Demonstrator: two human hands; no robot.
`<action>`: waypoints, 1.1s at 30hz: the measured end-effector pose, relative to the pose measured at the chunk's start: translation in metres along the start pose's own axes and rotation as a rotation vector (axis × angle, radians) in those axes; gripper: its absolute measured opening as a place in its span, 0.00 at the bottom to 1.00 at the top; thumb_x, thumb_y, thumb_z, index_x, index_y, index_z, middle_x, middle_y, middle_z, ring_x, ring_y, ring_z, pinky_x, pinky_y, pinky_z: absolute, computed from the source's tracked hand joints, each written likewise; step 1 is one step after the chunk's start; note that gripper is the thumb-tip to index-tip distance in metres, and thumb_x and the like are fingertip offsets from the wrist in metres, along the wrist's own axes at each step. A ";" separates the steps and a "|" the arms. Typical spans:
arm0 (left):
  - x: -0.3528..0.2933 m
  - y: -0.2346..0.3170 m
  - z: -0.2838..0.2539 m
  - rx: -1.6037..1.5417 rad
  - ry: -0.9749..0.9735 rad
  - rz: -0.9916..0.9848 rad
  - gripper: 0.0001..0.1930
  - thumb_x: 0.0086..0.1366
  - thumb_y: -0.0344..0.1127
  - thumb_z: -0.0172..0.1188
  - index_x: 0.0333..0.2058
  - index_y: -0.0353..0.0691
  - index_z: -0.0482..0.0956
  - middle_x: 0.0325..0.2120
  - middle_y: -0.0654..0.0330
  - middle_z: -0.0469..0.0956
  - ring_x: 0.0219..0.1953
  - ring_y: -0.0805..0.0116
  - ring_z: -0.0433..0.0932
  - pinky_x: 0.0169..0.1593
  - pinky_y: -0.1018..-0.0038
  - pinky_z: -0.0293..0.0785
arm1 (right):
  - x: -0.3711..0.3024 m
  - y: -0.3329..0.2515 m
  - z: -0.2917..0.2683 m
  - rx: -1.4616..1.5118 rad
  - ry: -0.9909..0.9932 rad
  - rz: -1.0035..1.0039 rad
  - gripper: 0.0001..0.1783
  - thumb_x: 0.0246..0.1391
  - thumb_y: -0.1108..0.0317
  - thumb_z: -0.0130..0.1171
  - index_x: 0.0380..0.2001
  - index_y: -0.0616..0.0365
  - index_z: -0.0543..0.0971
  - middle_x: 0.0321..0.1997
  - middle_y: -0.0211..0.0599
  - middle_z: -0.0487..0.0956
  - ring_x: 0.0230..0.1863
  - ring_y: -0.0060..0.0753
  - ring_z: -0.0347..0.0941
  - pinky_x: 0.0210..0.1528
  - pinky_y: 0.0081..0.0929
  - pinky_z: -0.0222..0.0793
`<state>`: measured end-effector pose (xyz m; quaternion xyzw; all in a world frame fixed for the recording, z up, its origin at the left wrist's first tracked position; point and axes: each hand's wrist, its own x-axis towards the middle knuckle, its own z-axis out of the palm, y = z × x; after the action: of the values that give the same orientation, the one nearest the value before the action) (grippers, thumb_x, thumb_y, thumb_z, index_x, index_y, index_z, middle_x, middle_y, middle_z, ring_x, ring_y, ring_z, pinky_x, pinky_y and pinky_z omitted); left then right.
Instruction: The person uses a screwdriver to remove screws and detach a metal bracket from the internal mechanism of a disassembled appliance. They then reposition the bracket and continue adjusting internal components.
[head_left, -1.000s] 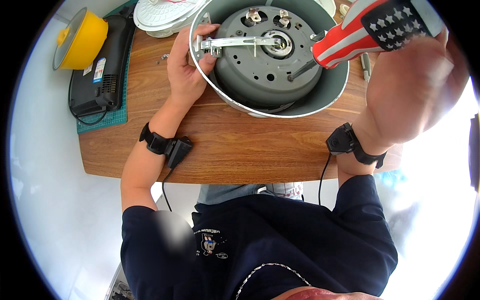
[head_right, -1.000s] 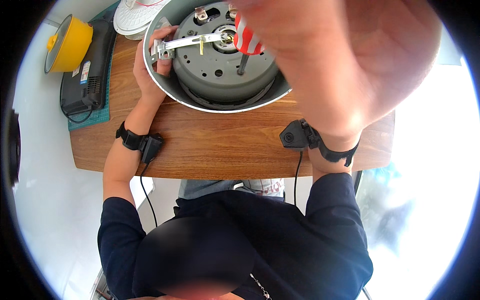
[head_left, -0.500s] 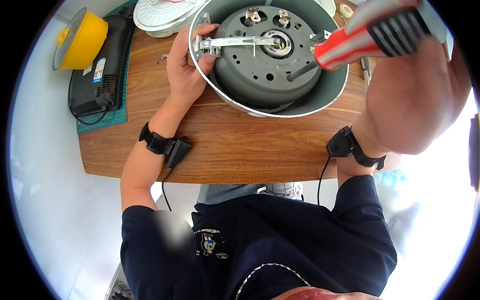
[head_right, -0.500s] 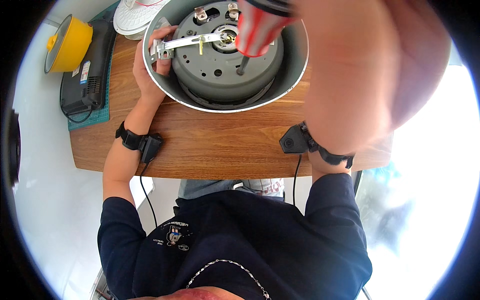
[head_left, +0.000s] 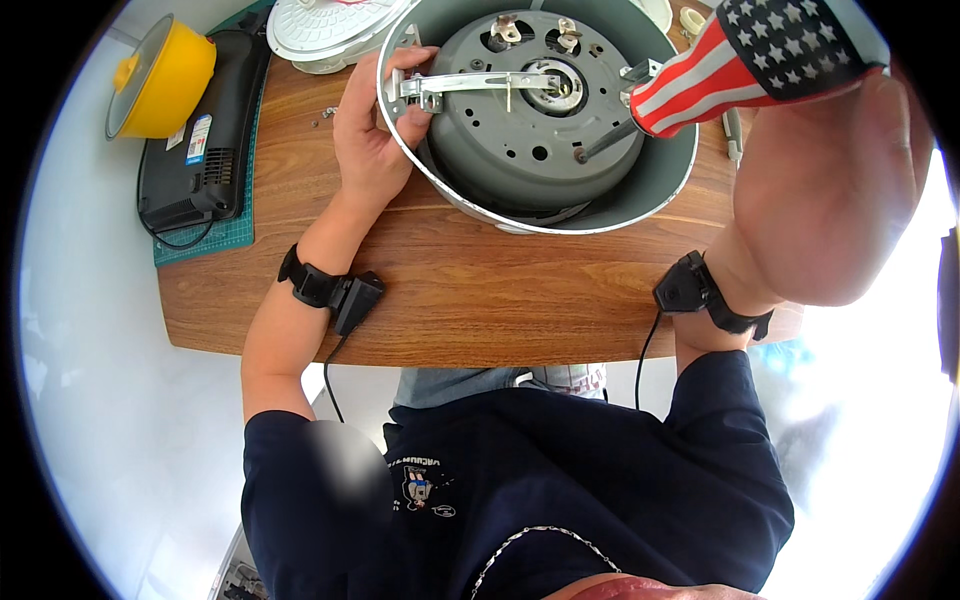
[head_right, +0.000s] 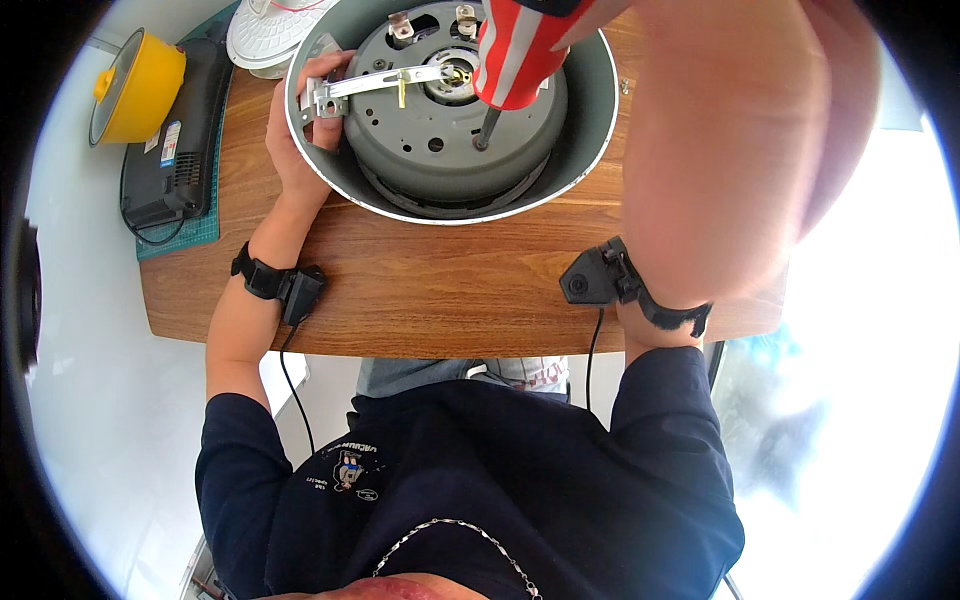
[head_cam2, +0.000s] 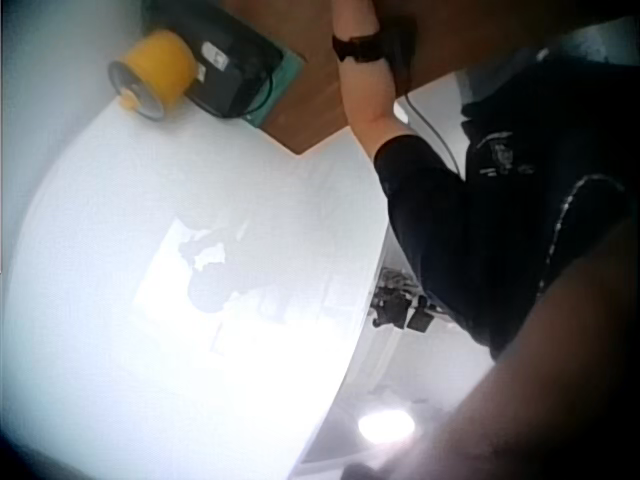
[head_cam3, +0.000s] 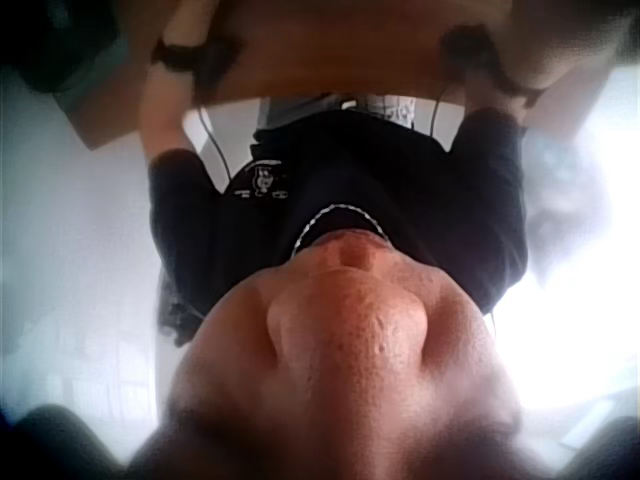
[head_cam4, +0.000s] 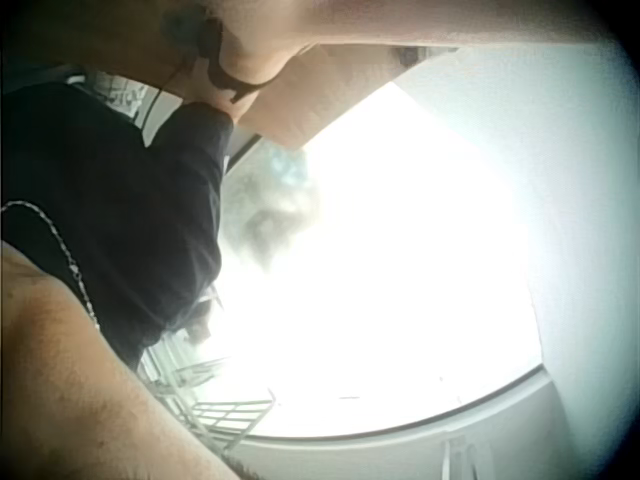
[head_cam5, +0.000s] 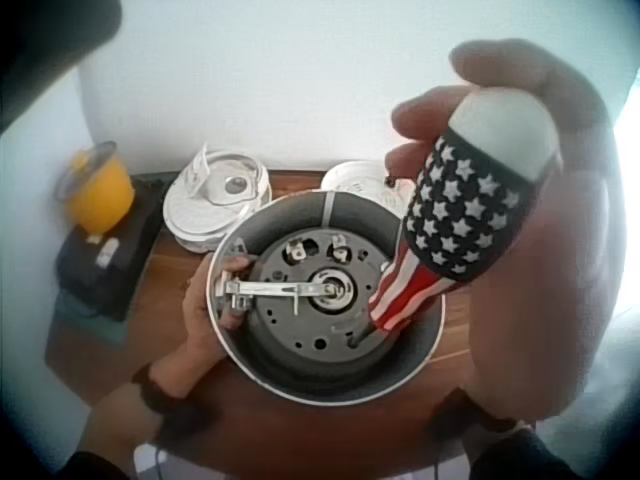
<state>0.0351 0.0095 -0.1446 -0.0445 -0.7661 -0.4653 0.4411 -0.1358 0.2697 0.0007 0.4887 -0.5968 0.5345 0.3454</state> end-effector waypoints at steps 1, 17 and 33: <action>0.000 0.000 -0.001 0.017 -0.003 0.006 0.22 0.68 0.39 0.67 0.56 0.35 0.77 0.53 0.54 0.79 0.54 0.62 0.77 0.60 0.68 0.70 | 0.001 0.001 -0.004 -0.031 -0.013 0.029 0.25 0.65 0.62 0.62 0.58 0.67 0.74 0.52 0.44 0.83 0.51 0.39 0.81 0.56 0.33 0.75; -0.003 0.000 0.002 -0.057 0.018 -0.007 0.24 0.70 0.42 0.66 0.58 0.36 0.75 0.53 0.54 0.78 0.54 0.64 0.77 0.60 0.69 0.71 | 0.005 -0.007 0.009 0.435 -0.019 0.272 0.34 0.62 0.63 0.64 0.65 0.70 0.67 0.55 0.50 0.80 0.54 0.42 0.79 0.59 0.37 0.73; -0.006 -0.009 -0.001 -0.143 -0.018 0.044 0.31 0.73 0.48 0.62 0.64 0.34 0.65 0.56 0.47 0.77 0.58 0.60 0.77 0.61 0.67 0.70 | 0.009 -0.010 0.012 0.484 -0.046 0.258 0.35 0.58 0.68 0.67 0.64 0.69 0.66 0.51 0.44 0.79 0.51 0.33 0.78 0.54 0.30 0.74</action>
<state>0.0352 0.0056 -0.1550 -0.0969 -0.7337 -0.5086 0.4401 -0.1273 0.2568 0.0101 0.4888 -0.5168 0.6899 0.1338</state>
